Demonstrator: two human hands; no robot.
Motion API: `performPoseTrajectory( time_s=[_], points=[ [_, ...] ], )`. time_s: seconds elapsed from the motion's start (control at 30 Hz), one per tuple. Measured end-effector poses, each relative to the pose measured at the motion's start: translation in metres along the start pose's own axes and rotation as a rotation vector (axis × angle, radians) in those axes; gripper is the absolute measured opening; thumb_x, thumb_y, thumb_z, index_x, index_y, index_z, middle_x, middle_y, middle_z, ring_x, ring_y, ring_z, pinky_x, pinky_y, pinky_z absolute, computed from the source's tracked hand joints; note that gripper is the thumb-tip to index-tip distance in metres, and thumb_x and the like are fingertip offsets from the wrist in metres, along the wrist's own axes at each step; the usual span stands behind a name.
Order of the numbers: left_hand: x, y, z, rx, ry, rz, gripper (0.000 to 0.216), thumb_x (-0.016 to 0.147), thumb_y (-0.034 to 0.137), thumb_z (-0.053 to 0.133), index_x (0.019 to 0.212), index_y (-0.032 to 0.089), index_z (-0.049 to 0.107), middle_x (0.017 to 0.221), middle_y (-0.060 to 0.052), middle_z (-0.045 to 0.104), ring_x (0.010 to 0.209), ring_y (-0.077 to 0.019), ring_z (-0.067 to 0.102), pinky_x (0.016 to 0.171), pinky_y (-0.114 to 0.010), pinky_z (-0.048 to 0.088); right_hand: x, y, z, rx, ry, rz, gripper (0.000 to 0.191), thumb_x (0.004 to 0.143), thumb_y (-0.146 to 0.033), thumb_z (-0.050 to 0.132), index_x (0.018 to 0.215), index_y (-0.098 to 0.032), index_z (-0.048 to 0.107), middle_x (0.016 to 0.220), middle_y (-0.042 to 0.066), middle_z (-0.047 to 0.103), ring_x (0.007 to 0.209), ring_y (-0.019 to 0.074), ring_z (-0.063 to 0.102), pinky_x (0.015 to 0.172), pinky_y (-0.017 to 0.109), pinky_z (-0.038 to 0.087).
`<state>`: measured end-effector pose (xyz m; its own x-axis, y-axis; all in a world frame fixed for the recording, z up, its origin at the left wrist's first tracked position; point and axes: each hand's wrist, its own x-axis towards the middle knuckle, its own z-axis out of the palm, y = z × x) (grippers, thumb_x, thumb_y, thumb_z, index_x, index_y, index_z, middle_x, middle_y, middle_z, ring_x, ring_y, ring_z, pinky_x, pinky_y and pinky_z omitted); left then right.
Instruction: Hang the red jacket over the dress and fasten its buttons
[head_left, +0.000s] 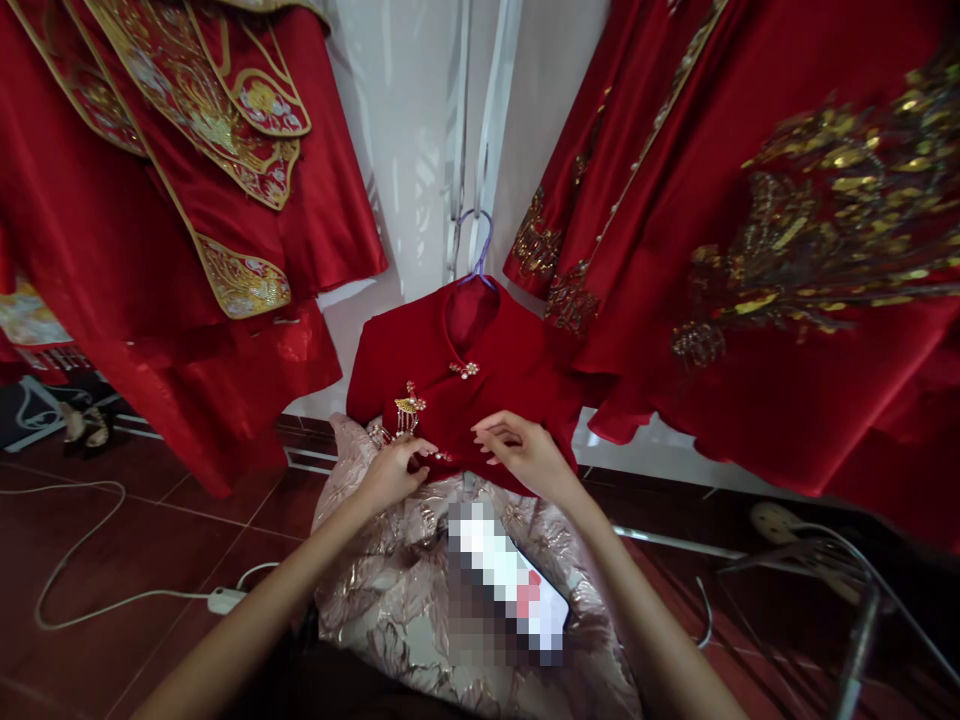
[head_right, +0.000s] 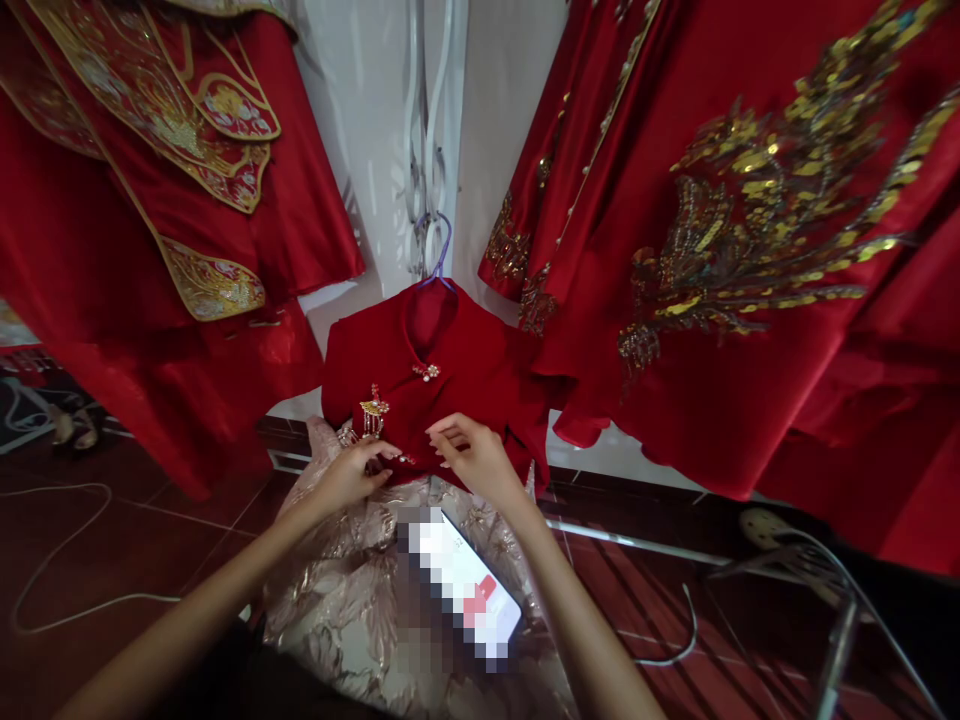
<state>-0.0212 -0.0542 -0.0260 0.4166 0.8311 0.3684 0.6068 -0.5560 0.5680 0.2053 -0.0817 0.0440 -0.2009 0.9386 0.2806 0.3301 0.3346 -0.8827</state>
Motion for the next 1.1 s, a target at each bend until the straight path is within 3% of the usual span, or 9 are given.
performPoseTrajectory(
  time_s=[0.23,0.5,0.73,1.1],
  points=[
    [-0.003,0.012,0.002,0.185,0.005,0.096,0.031,0.073,0.007,0.052,0.1,0.021,0.056,0.101,-0.005,0.053,0.097,-0.019,0.052,0.087,-0.034,0.044,0.001,0.025,0.024,-0.116,-0.161,-0.011,0.018,0.081,-0.029,0.054,0.091,-0.018,0.064,0.089,0.005,0.069,0.082,0.0151,0.065,0.077,0.029,0.052],
    [-0.004,0.012,0.006,0.279,-0.008,0.132,0.01,0.081,0.011,0.049,0.086,0.02,0.051,0.095,-0.004,0.05,0.093,-0.0177,0.05,0.082,-0.032,0.044,0.001,0.049,0.042,-0.113,-0.117,0.009,0.024,0.082,-0.029,0.053,0.102,-0.017,0.057,0.098,0.008,0.066,0.091,0.0152,0.063,0.078,0.03,0.051],
    [-0.005,0.008,0.013,0.34,0.014,0.089,0.03,0.078,0.007,0.048,0.105,0.022,0.049,0.102,-0.005,0.05,0.096,-0.0192,0.05,0.083,-0.033,0.045,0.001,0.046,0.042,-0.129,-0.13,0.012,0.022,0.083,-0.027,0.051,0.101,-0.016,0.057,0.093,0.007,0.066,0.086,0.0142,0.063,0.075,0.028,0.051],
    [-0.003,0.013,0.008,0.269,0.056,0.143,0.012,0.088,0.021,0.043,0.09,0.02,0.055,0.094,-0.005,0.052,0.089,-0.0163,0.052,0.08,-0.031,0.044,0.003,0.047,0.038,-0.161,-0.132,-0.012,0.02,0.082,-0.021,0.051,0.1,-0.018,0.059,0.092,0.005,0.067,0.085,0.0134,0.063,0.073,0.026,0.05]
  ],
)
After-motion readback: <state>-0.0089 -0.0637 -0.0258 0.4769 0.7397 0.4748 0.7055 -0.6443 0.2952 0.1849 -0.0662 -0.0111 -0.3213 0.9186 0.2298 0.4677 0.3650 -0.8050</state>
